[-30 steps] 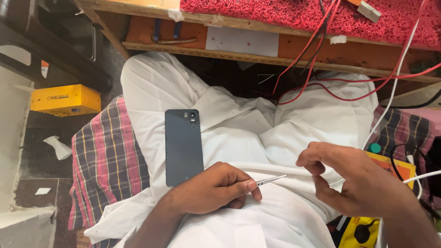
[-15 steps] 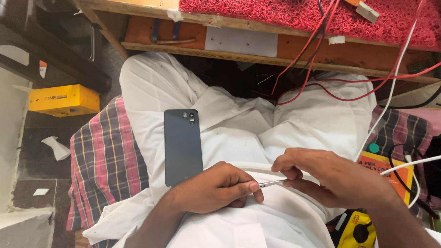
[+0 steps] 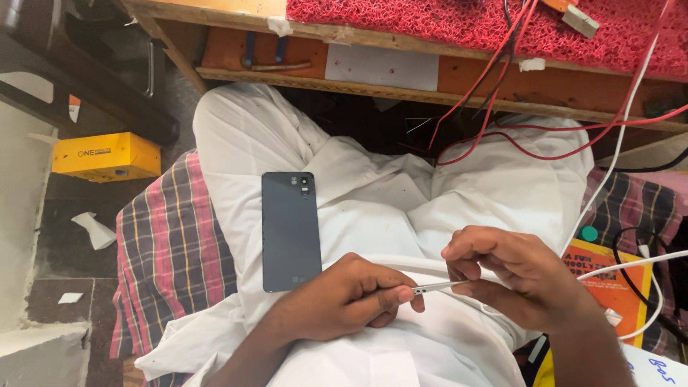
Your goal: The person uses a small metal tool to pry and scrape around the camera module area on the back of a smartphone. They briefly handle a small rectangular component and continue working on the phone's rear casing.
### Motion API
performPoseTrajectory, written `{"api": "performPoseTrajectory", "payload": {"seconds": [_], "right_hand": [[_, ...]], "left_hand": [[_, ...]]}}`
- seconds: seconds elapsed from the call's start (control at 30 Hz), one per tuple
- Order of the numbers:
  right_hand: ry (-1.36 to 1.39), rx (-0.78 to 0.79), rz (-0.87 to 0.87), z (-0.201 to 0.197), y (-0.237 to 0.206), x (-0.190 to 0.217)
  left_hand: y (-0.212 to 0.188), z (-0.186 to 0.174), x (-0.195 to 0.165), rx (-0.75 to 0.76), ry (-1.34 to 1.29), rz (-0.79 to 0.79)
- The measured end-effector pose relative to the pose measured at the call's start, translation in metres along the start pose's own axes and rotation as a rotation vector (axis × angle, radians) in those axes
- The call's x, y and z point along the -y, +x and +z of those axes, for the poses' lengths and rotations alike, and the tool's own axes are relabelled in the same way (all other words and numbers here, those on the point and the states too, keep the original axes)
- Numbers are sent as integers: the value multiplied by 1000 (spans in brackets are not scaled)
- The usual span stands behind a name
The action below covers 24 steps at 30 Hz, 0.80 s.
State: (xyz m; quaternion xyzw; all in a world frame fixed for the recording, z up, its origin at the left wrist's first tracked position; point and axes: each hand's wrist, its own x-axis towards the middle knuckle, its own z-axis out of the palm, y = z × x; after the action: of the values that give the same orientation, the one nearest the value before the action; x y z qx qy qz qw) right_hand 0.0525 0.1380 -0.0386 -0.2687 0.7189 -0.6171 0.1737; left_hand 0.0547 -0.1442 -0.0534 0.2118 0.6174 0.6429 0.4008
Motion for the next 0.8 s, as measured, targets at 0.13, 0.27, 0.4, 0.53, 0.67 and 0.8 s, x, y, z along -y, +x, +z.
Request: {"api": "performPoseTrajectory", "payload": {"seconds": [0.13, 0.27, 0.4, 0.53, 0.67, 0.8], "right_hand": [[164, 14, 34, -4, -7, 6], [224, -65, -74, -3, -10, 16], [161, 26, -66, -2, -7, 18], [110, 27, -73, 1, -5, 15], [92, 41, -48, 1, -3, 15], [-54, 62, -76, -1, 0, 18]], "left_hand": [[-2, 3, -4, -109, 215, 203], [-4, 6, -6, -155, 325, 361], [-4, 6, -7, -203, 396, 398], [-4, 6, -7, -196, 417, 394], [-5, 6, -8, -214, 439, 380], [-5, 5, -9, -235, 468, 417]]}}
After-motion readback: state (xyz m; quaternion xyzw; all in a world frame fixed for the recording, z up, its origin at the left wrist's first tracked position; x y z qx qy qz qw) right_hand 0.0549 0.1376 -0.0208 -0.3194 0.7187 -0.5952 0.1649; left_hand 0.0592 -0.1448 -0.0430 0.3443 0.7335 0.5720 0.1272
